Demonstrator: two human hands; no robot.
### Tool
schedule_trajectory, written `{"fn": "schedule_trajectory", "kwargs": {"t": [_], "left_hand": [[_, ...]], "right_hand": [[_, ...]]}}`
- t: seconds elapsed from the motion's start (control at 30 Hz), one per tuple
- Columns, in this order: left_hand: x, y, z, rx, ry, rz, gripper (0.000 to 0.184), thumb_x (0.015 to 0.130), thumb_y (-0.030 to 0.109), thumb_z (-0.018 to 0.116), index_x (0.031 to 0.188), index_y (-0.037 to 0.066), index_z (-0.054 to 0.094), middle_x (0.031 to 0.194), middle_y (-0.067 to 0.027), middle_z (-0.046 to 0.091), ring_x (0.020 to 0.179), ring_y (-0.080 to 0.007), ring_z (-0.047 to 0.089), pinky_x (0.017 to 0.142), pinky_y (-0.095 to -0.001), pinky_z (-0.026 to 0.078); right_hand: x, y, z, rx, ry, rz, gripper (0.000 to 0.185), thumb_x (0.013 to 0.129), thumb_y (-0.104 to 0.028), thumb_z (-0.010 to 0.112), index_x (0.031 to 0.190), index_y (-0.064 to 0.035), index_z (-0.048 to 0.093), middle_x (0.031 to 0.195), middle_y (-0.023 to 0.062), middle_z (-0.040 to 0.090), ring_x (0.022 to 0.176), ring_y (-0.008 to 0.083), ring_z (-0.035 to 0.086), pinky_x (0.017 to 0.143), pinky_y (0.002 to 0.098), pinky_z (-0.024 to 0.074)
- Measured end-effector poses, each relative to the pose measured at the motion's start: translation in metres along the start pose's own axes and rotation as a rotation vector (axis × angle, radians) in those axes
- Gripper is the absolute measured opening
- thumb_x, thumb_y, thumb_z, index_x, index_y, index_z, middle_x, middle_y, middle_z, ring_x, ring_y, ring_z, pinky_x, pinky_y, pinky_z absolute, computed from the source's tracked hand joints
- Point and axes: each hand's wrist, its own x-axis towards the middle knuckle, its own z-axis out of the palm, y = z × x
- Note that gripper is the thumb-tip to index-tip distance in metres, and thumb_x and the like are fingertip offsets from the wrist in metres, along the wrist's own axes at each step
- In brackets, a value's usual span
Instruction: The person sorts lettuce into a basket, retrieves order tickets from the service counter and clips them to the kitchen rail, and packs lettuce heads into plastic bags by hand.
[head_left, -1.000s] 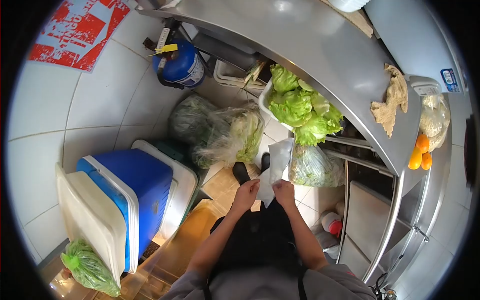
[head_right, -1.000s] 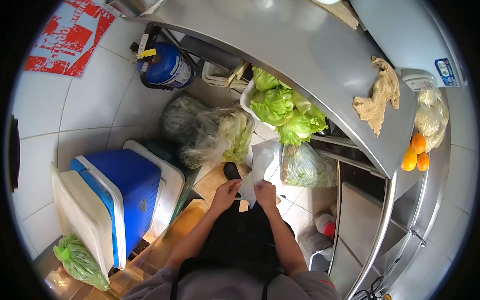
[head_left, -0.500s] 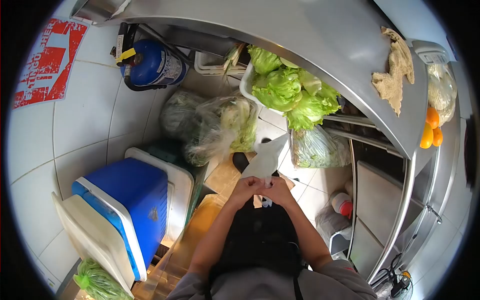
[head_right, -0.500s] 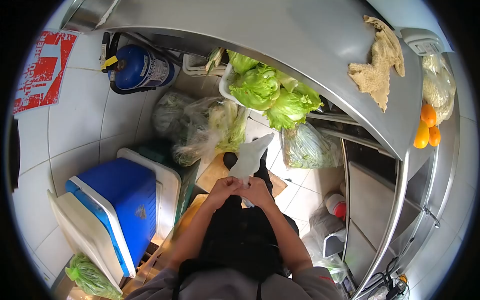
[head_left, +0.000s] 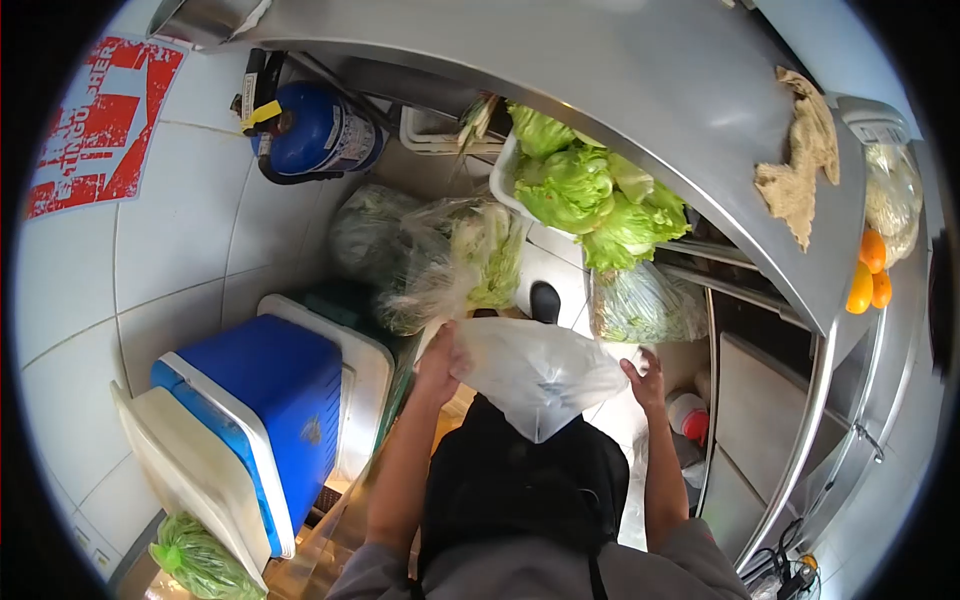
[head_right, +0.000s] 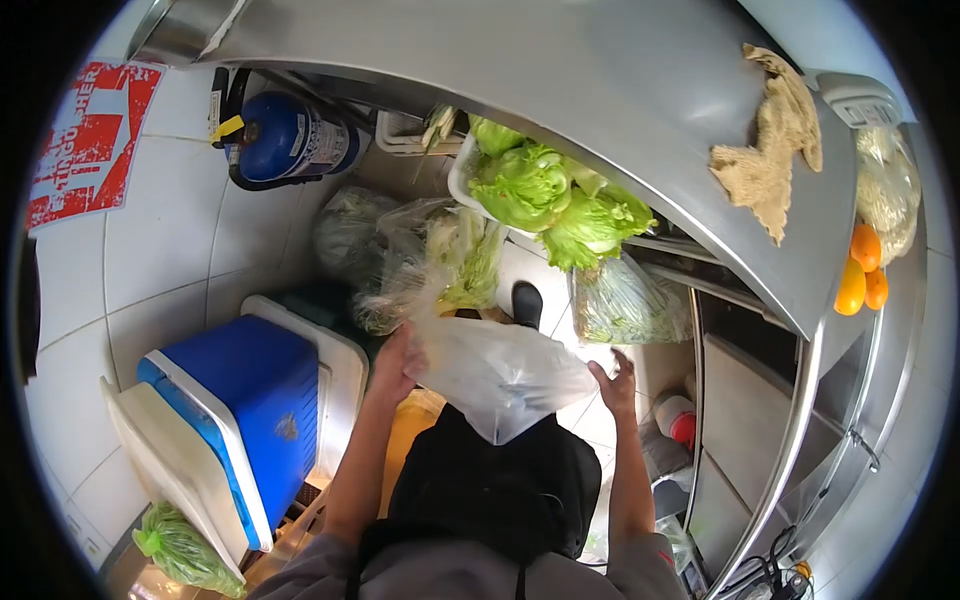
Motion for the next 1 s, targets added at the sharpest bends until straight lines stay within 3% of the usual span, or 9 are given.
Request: {"fn": "schedule_trajectory", "kwargs": {"t": [0.07, 0.2, 0.3, 0.33, 0.4, 0.5, 0.6, 0.77, 1.0], "left_hand": [[-0.003, -0.015, 0.011, 0.098, 0.072, -0.019, 0.023, 0.086, 0.031, 0.050, 0.098, 0.013, 0.043, 0.069, 0.0029, 0.039, 0.050, -0.0058, 0.035, 0.043, -0.0210, 0.034], [-0.020, -0.021, 0.046, 0.294, -0.311, -0.051, 0.026, 0.085, 0.029, 0.052, 0.102, 0.014, 0.040, 0.075, 0.0034, 0.040, 0.062, -0.0093, 0.045, 0.052, -0.0242, 0.041], [-0.029, -0.001, 0.032, 1.030, -0.580, 0.534, 0.018, 0.079, 0.015, 0.055, 0.096, 0.013, 0.047, 0.088, 0.0001, 0.047, 0.080, -0.0184, 0.055, 0.068, -0.0313, 0.046], [-0.020, 0.002, 0.010, 1.318, -0.506, 0.511, 0.019, 0.077, 0.012, 0.054, 0.095, 0.013, 0.049, 0.092, -0.0022, 0.049, 0.080, -0.0214, 0.056, 0.068, -0.0325, 0.046], [-0.008, 0.005, -0.026, 1.870, -0.326, 0.438, 0.022, 0.072, 0.005, 0.052, 0.094, 0.012, 0.054, 0.101, -0.0069, 0.051, 0.080, -0.0274, 0.058, 0.069, -0.0349, 0.047], [0.014, 0.015, -0.039, 1.924, 0.094, 0.438, 0.031, 0.069, 0.001, 0.049, 0.097, 0.011, 0.056, 0.111, -0.0120, 0.048, 0.079, -0.0344, 0.057, 0.069, -0.0391, 0.048], [0.027, 0.021, -0.042, 1.787, 0.057, 0.697, 0.034, 0.069, 0.000, 0.048, 0.099, 0.012, 0.057, 0.115, -0.0109, 0.047, 0.076, -0.0345, 0.058, 0.069, -0.0399, 0.048], [0.030, 0.045, 0.002, 1.694, -0.080, 0.615, 0.043, 0.066, -0.001, 0.046, 0.106, 0.010, 0.054, 0.118, -0.0134, 0.047, 0.094, -0.0335, 0.053, 0.080, -0.0389, 0.044], [0.060, 0.024, 0.028, 1.283, -0.142, 0.649, 0.046, 0.068, 0.005, 0.049, 0.114, 0.003, 0.048, 0.116, -0.0169, 0.048, 0.104, -0.0335, 0.047, 0.089, -0.0357, 0.038]], "right_hand": [[-0.008, -0.075, -0.005, 0.100, -0.023, -0.496, 0.067, 0.063, -0.028, 0.074, 0.117, 0.0003, 0.045, 0.119, 0.0167, 0.042, 0.106, 0.0279, 0.043, 0.091, 0.0378, 0.0359], [-0.007, -0.154, 0.048, -0.039, -0.493, -0.645, 0.053, 0.061, -0.014, 0.071, 0.109, -0.0005, 0.052, 0.112, 0.0151, 0.050, 0.107, 0.0295, 0.045, 0.091, 0.0373, 0.0357], [0.036, -0.117, 0.069, 0.089, -0.547, -0.347, 0.047, 0.061, -0.012, 0.069, 0.104, -0.0002, 0.054, 0.100, 0.0175, 0.057, 0.093, 0.0316, 0.054, 0.082, 0.0363, 0.0427], [0.042, -0.115, 0.058, 0.135, -0.420, -0.388, 0.039, 0.064, -0.013, 0.067, 0.099, 0.0000, 0.056, 0.088, 0.0161, 0.061, 0.081, 0.0335, 0.058, 0.074, 0.0353, 0.0465], [0.046, -0.151, 0.021, -0.322, -0.763, -0.277, 0.042, 0.065, -0.021, 0.069, 0.100, -0.0015, 0.057, 0.094, 0.0152, 0.060, 0.088, 0.0314, 0.057, 0.080, 0.0355, 0.0445], [0.043, -0.179, 0.005, -0.152, -0.597, -0.501, 0.046, 0.064, -0.029, 0.070, 0.101, -0.0045, 0.057, 0.107, 0.0164, 0.054, 0.097, 0.0322, 0.053, 0.083, 0.0389, 0.0420], [0.070, -0.243, 0.008, -0.280, 0.109, -0.875, 0.067, 0.055, -0.024, 0.076, 0.116, -0.0146, 0.049, 0.119, 0.0126, 0.041, 0.108, 0.0328, 0.040, 0.086, 0.0410, 0.0374], [0.113, -0.298, 0.007, -0.443, 0.283, -0.905, 0.071, 0.056, -0.028, 0.077, 0.118, -0.0147, 0.044, 0.122, 0.0116, 0.036, 0.110, 0.0329, 0.035, 0.088, 0.0435, 0.0310], [0.095, -0.216, -0.014, -0.183, 0.683, -0.696, 0.089, 0.054, -0.041, 0.077, 0.120, 0.0009, 0.033, 0.121, 0.0250, 0.028, 0.114, 0.0381, 0.027, 0.092, 0.0511, 0.0272]]}}
